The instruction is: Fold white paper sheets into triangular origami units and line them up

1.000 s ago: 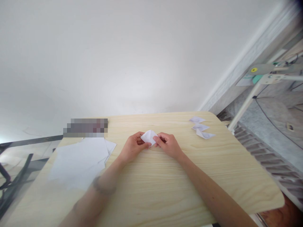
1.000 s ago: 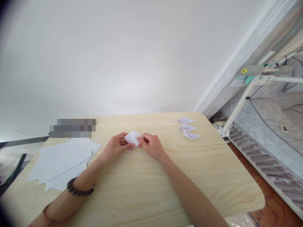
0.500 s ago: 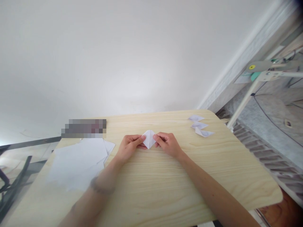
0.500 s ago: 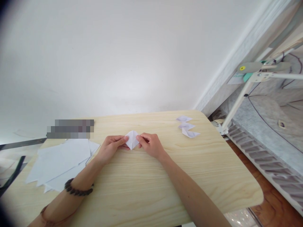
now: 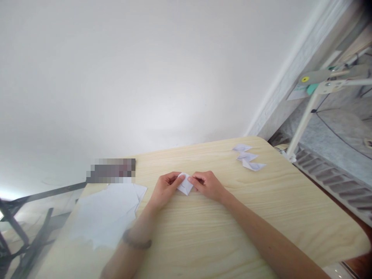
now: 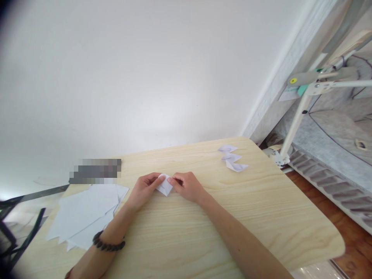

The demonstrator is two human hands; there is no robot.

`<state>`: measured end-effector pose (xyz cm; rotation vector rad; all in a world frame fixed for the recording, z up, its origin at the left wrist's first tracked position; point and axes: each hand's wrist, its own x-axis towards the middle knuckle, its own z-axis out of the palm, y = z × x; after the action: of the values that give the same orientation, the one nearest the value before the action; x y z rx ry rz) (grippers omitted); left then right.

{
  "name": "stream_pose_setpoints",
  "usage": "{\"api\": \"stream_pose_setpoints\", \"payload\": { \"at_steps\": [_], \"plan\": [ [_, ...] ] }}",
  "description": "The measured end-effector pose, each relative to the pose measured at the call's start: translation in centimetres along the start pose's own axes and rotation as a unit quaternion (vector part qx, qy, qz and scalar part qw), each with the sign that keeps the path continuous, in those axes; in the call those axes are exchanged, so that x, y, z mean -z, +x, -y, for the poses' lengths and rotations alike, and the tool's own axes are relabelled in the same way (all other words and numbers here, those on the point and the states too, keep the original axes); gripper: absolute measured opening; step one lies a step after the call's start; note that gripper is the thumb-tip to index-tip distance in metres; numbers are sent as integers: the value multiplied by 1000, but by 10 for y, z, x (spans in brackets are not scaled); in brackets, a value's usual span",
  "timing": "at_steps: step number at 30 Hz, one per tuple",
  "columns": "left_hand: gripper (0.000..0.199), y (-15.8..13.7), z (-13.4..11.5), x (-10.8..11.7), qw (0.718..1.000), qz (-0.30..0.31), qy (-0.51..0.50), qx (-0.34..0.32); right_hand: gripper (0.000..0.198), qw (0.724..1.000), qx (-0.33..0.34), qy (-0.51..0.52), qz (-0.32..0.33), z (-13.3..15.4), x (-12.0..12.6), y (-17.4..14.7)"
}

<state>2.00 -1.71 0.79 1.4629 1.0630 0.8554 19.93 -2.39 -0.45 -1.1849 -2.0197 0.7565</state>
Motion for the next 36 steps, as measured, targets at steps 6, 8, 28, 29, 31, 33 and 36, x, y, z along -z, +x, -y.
{"api": "stream_pose_setpoints", "payload": {
  "at_steps": [6, 8, 28, 29, 31, 33, 36],
  "plan": [
    [28, 1, 2, 0, 1000, -16, -10, 3, 35, 1000, 2, 7, 6, 2, 1, 0],
    [28, 1, 2, 0, 1000, -14, -15, 2, 35, 1000, 3, 18, 6, 3, 1, 1],
    [28, -4, 9, 7, 937, -24, 302, -174, 24, 977, -26, -197, -81, -9, 3, 1],
    [29, -4, 10, 7, 931, -17, 319, -178, 23, 976, -30, -201, -82, -9, 2, 1],
    [30, -3, 11, 6, 915, -3, 355, -193, 17, 972, -40, -212, -97, -10, 2, 0],
    [29, -4, 12, 5, 896, 4, 395, -205, 13, 970, -42, -216, -103, -10, 3, 0],
    [30, -5, 12, 4, 874, 2, 441, -206, 20, 975, -12, -214, -63, -11, 6, -1]
  ]
}}
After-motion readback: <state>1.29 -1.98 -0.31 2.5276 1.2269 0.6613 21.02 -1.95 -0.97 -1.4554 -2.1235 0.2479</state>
